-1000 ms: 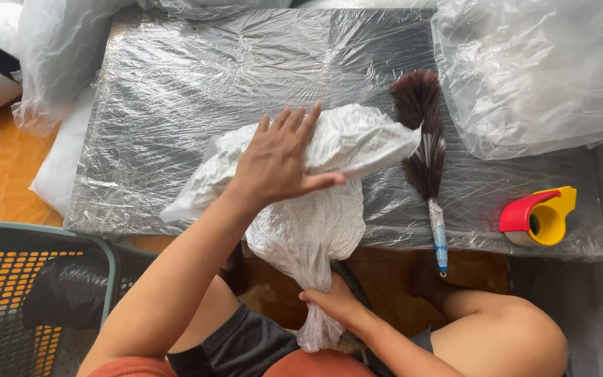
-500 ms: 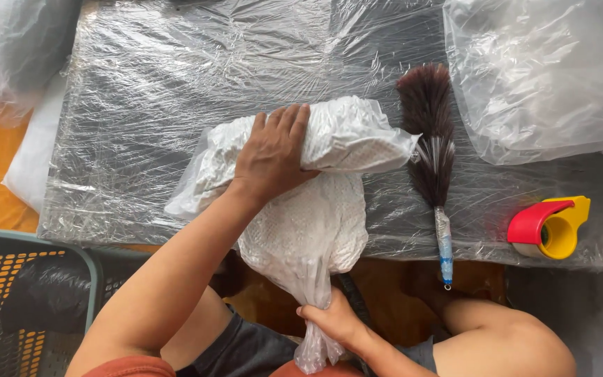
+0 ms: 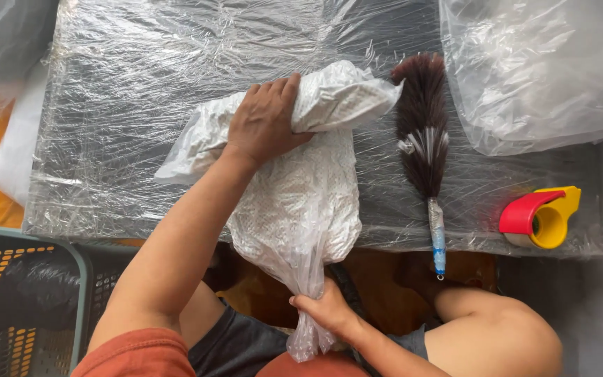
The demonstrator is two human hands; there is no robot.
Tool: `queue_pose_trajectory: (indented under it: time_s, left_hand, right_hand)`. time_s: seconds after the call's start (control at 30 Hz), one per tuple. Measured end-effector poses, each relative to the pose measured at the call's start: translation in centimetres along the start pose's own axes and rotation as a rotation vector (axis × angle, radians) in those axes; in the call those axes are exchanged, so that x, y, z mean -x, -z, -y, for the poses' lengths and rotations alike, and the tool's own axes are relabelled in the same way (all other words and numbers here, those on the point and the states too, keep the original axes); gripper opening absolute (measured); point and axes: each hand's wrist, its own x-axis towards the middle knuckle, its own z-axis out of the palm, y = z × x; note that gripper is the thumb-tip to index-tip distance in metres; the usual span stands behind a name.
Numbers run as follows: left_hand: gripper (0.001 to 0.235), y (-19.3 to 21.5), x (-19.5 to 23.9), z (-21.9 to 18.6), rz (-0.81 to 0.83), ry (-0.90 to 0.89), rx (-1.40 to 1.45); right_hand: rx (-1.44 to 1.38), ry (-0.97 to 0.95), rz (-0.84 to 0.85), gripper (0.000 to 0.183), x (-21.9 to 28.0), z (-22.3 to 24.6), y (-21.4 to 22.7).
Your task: The person sits on the floor and packs a white item into a clear plastic bag. They use a handheld vacuum to remove air from the bag, then tie the bag closed. Finally, they secure the tied end with a piece of clear tape.
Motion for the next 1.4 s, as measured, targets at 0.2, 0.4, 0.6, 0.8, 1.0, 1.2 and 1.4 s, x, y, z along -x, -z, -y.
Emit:
queue_pose_trajectory:
  time_s: [0.2,0.4,0.6,0.8,1.0,1.2,1.4]
  left_hand:
    - [0.103,6.5,-1.7,-1.2,0.285,-0.092,0.304]
    - [0.13,10.8,-7.1,-6.4,0.351,0.382,0.338]
    - [0.121,8.0,-5.6,-10.0,0.427,0.312,0.009]
    - [0.135,3.0,-1.7,-10.4,0.164,0.133,-0.152]
    - [0.117,-2.8,-1.4,-8.7,-0.232,0.061,-0.262]
    - [0.088,-6.4,-5.5,-5.4,-0.31,0.036,-0.284]
    - [0.093,-6.1,-8.0,-4.1,-0.157,0.129,-0.113]
  right_hand:
    - [0.052,0.03,0.039,0.022,0.1,0.3,0.2]
    - [0.054,0.014,0.042,0.02,0.9,1.6,0.5]
    - [0.082,-0.018,0.048,0.022,1.9,3.0,0.8]
    - [0.022,-0.024,0.065,0.022,1.2,1.9,0.8]
    - [0.091,0.021,0.06,0.021,0.6,0.7,0.8]
    - [0.012,-0.079,0.056,0.018,0.9,1.9,0.7]
    - [0.051,0.044,0.058,0.02,0.8,1.9,1.0]
